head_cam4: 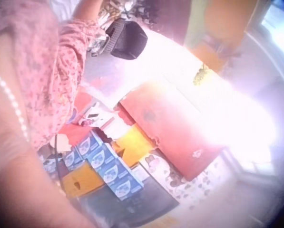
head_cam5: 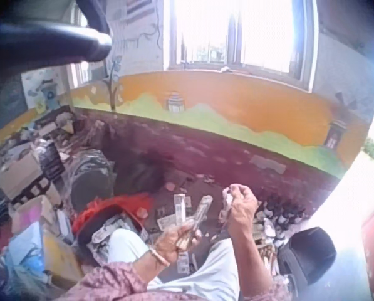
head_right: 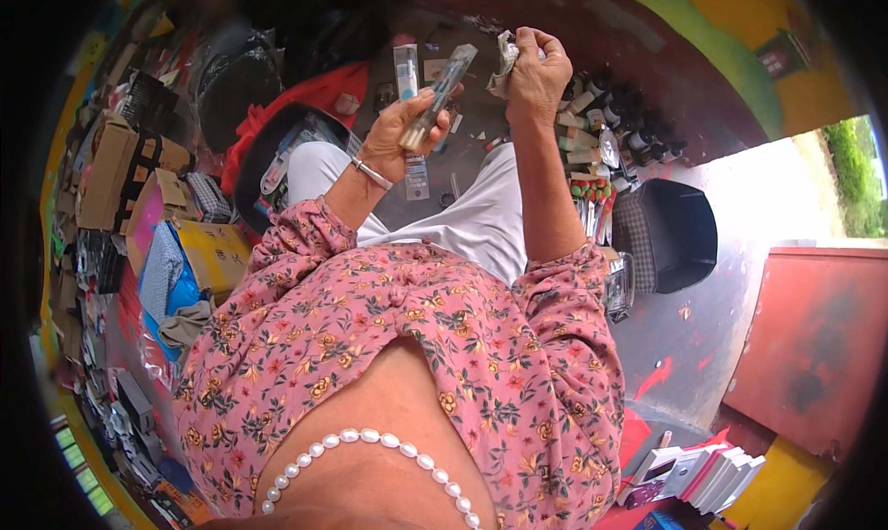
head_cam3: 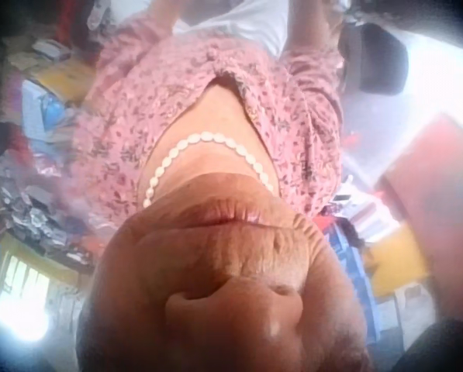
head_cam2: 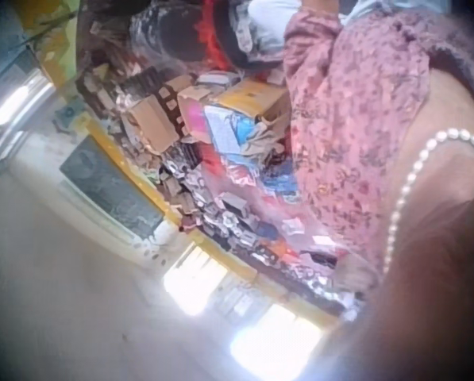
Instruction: The person sits on the floor and wipes the packaging of several stationery items with a cloth. They handle a small box of pens, a blister pack of markers, and a Rubik's cube, cleaning each item individually before placing them into a basket.
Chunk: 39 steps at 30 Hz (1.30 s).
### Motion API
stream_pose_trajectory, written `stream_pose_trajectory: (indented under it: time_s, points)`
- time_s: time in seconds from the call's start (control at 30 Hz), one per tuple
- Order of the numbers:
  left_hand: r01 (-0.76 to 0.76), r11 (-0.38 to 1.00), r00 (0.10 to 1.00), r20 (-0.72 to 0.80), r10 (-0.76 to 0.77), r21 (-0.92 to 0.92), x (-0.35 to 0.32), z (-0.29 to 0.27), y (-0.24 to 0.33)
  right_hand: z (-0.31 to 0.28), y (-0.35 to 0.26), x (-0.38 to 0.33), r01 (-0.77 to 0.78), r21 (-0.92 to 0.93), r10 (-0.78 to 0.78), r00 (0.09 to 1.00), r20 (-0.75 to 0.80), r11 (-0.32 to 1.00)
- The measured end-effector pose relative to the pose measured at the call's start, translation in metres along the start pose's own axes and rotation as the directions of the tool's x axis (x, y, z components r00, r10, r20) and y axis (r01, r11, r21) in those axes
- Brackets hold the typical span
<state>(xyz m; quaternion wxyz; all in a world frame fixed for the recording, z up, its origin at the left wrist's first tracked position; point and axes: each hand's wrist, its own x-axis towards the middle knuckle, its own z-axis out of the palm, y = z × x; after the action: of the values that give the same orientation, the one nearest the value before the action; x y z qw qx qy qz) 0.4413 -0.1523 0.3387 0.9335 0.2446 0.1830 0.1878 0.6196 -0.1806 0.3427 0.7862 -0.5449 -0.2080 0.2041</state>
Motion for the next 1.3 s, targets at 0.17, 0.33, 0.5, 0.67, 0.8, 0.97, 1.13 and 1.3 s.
stream_pose_trajectory:
  time_s: [0.17,0.33,0.5,0.67,0.8,0.97,1.13,1.3]
  points:
    - [-0.116,0.977,0.987,-0.092,0.134,0.178,0.005,-0.024,-0.006,0.040,0.006,-0.043,0.441,-0.416,-0.315,0.887,0.338,0.795]
    - [-0.237,0.963,0.935,-0.238,0.263,0.131,-0.005,-0.031,0.005,0.041,-0.012,-0.103,0.668,-0.316,-0.339,0.660,0.670,0.674]
    - [-0.206,0.968,0.976,-0.047,0.214,0.142,-0.010,-0.034,0.013,0.049,-0.014,-0.086,0.753,-0.297,-0.451,0.609,0.653,0.588]
    - [-0.112,0.913,0.926,-0.293,0.240,0.393,-0.016,-0.013,0.005,0.039,0.011,-0.010,0.490,-0.573,-0.269,0.862,0.429,0.657]
    - [0.016,0.995,0.973,0.231,0.009,-0.103,-0.008,-0.046,0.010,0.014,0.059,0.030,-0.530,0.298,0.412,0.829,0.378,0.794]
    - [-0.025,0.969,0.996,0.074,0.044,-0.246,-0.005,-0.053,0.003,-0.002,0.070,0.002,-0.860,0.469,0.551,0.495,0.672,0.200]
    - [-0.056,0.977,0.997,0.044,0.067,-0.205,-0.006,-0.045,0.003,0.003,0.038,-0.015,-0.828,0.547,0.541,0.520,0.661,0.127]
    - [-0.214,0.977,0.966,-0.145,0.212,-0.001,-0.015,-0.023,0.009,0.005,0.029,-0.031,-0.850,0.527,0.324,0.505,0.800,0.026]
